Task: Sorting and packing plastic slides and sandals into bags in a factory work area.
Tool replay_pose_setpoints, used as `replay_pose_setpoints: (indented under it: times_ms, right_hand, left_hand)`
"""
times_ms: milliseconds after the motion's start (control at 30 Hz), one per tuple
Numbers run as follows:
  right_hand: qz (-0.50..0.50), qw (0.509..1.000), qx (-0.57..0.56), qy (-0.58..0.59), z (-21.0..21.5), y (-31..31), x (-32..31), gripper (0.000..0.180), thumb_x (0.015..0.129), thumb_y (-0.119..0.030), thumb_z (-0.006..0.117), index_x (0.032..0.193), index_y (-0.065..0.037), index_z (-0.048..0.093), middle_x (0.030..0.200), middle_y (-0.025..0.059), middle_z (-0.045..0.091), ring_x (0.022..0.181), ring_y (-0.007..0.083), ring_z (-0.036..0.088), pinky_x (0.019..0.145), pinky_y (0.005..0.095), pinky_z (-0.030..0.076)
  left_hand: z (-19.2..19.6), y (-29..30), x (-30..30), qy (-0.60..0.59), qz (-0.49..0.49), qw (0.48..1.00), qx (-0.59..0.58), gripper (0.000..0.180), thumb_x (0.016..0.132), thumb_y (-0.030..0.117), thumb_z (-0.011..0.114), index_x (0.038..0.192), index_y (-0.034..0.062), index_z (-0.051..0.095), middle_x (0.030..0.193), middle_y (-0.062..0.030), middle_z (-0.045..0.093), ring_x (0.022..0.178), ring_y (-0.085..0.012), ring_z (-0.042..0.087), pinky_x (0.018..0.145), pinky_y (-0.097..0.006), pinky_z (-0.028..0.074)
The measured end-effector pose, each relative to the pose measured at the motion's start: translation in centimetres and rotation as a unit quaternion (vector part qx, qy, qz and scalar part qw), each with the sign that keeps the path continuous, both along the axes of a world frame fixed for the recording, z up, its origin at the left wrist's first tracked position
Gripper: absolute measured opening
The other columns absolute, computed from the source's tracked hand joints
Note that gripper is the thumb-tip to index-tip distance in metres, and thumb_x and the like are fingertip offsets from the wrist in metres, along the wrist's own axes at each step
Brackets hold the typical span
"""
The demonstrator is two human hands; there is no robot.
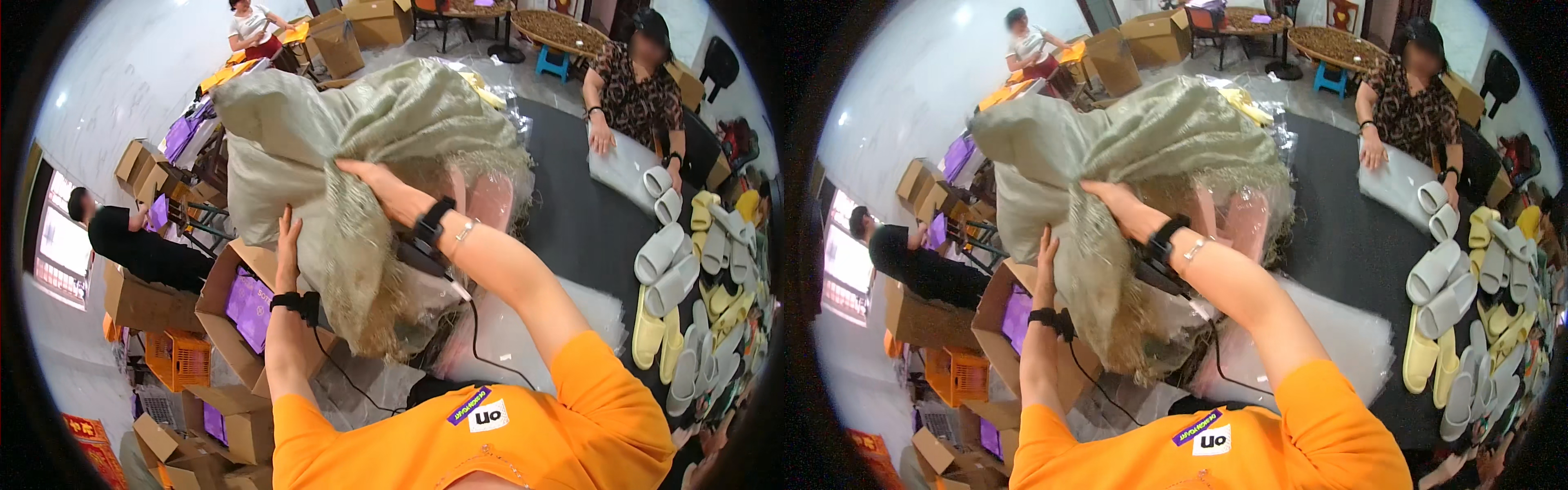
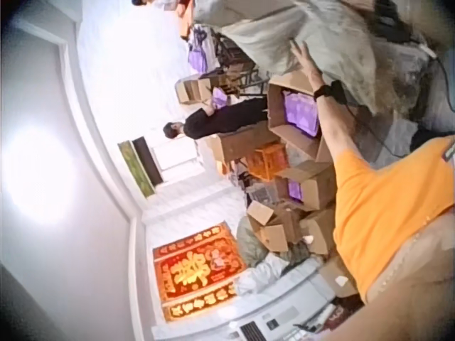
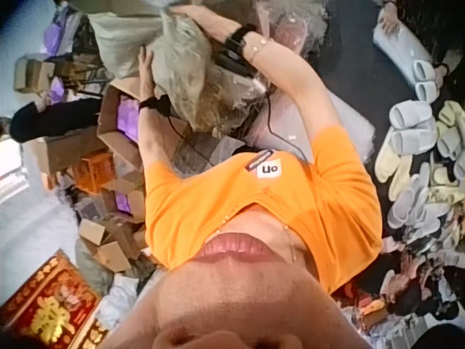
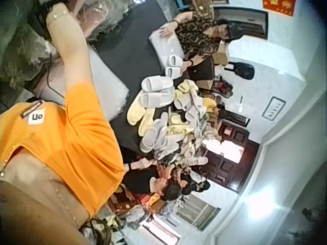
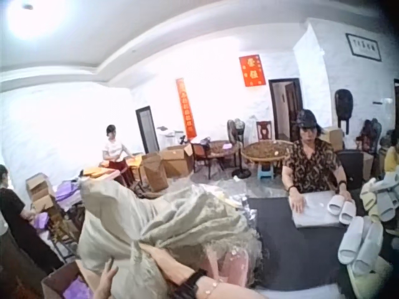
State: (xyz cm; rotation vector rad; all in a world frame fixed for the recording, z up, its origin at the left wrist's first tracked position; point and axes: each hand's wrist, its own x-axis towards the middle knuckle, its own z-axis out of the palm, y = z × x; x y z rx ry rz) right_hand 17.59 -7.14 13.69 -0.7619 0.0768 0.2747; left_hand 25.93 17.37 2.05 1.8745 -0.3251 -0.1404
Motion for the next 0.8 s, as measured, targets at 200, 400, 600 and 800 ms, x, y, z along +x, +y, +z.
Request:
replay_pose_setpoints:
  times_ms: [200,400,600,800]
  right_hand:
    - [-0.075,0.996,-0.019,0.049,-2.5,-4.7,-5.3,0.028,0.085,-0.027,0.056,0.098,-0.002,0.061,0.091,0.0072,0.063,0.079,0.0169,0.059,0.073,0.0327,0.048]
    - [-0.06,0.992,0.109,0.001,-0.5,-8.6,-11.3,0.023,0.086,-0.019,0.055,0.102,-0.002,0.059,0.091,0.0065,0.064,0.075,0.0156,0.063,0.069,0.0303,0.052]
    - [-0.172,0.983,-0.063,0.031,2.1,-10.3,-18.0,0.041,0.084,-0.018,0.053,0.119,0.003,0.048,0.111,0.0141,0.058,0.097,0.0244,0.059,0.085,0.0384,0.049]
    - [-0.244,0.967,-0.075,0.024,-7.6,-15.7,-28.5,0.049,0.08,-0.019,0.06,0.121,0.002,0.047,0.116,0.0117,0.056,0.101,0.025,0.055,0.09,0.0385,0.044]
  left_hand:
    - [-0.2,1.1,-1.5,0.046,0.045,0.991,-0.113,0.049,0.091,0.034,0.049,0.13,0.0044,0.043,0.131,-0.0118,0.043,0.114,-0.02,0.046,0.093,-0.033,0.038]
    - [-1.8,2.6,-3.2,0.145,0.344,0.902,-0.216,0.073,0.083,0.041,0.06,0.135,0.0033,0.027,0.118,-0.012,0.049,0.094,-0.0223,0.056,0.075,-0.031,0.048]
    - [-6.8,0.8,-1.7,0.03,0.307,0.939,-0.15,0.058,0.088,0.02,0.049,0.137,0.0026,0.023,0.128,-0.0096,0.04,0.102,-0.0213,0.048,0.08,-0.029,0.043]
    - [-8.1,2.6,-0.8,0.067,0.161,0.957,-0.234,0.054,0.089,0.02,0.05,0.134,0.0013,0.028,0.129,-0.0093,0.041,0.107,-0.0208,0.046,0.086,-0.03,0.04]
